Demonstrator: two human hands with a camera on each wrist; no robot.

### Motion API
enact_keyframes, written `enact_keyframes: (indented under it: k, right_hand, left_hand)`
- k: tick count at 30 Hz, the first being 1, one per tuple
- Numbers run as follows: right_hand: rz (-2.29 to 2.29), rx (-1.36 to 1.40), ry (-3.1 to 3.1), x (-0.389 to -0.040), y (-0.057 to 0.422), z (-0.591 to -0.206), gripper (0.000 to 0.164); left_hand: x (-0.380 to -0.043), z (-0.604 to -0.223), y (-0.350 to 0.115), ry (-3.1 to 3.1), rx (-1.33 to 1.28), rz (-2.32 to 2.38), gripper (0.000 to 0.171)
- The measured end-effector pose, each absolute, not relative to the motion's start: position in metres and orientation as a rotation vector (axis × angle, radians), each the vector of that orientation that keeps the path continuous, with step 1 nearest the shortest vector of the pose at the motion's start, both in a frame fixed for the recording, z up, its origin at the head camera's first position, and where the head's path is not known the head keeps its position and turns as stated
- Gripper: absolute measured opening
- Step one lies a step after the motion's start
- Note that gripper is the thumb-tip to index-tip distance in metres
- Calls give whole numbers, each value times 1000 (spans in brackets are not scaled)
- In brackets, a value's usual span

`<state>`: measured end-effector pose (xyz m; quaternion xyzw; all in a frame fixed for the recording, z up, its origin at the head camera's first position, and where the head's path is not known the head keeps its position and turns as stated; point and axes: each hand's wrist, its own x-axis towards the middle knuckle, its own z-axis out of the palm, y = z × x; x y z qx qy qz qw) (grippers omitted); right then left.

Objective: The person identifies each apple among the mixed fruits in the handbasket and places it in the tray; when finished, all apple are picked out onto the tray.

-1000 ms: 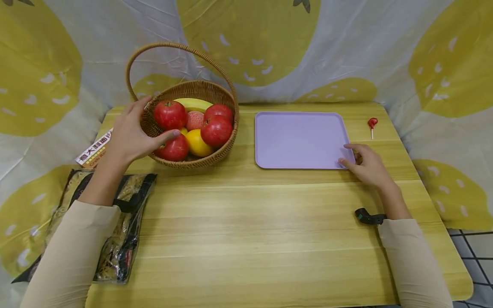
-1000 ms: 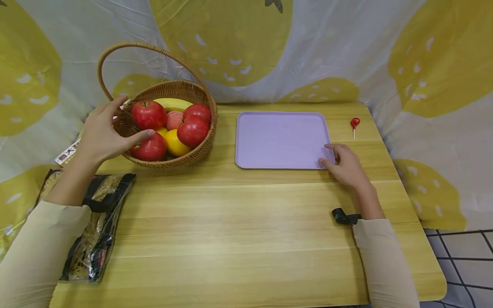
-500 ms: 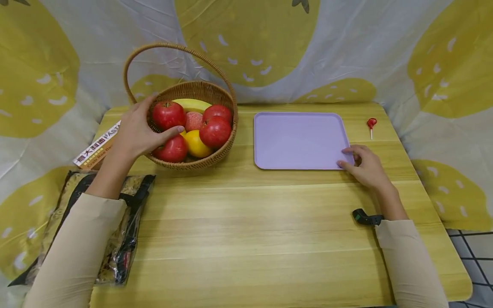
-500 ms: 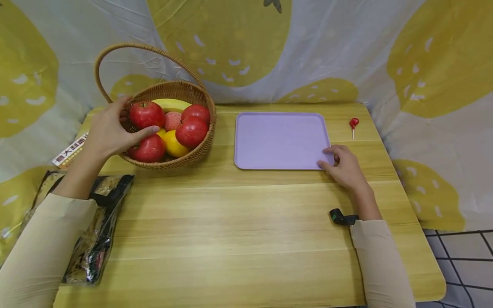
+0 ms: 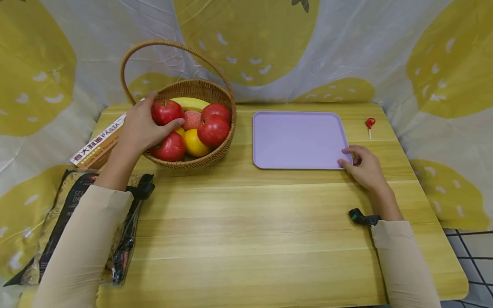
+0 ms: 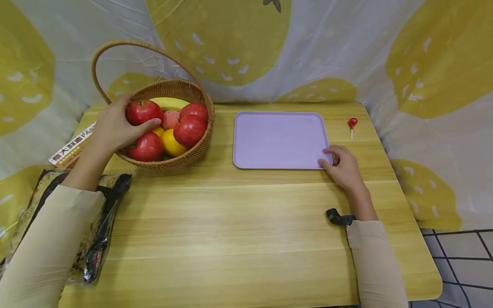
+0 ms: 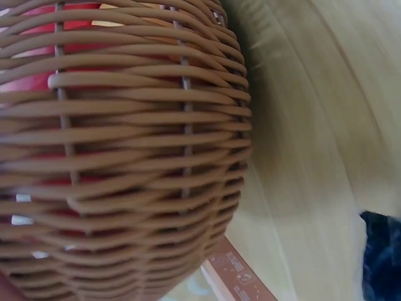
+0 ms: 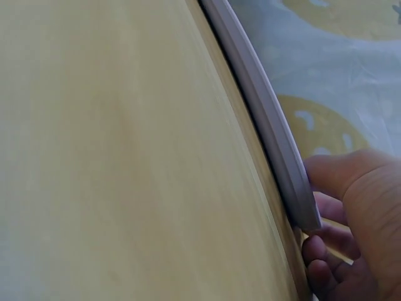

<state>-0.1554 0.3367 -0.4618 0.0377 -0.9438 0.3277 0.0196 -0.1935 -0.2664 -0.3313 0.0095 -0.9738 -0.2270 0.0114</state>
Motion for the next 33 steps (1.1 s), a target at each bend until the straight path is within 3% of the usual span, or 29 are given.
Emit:
enact_keyframes:
  k: [33]
  right_hand:
    - [1142, -53, -2832, -152, 333, -467, 31]
  left_hand:
    - [-207, -332, -263, -3044, 45, -852, 92]
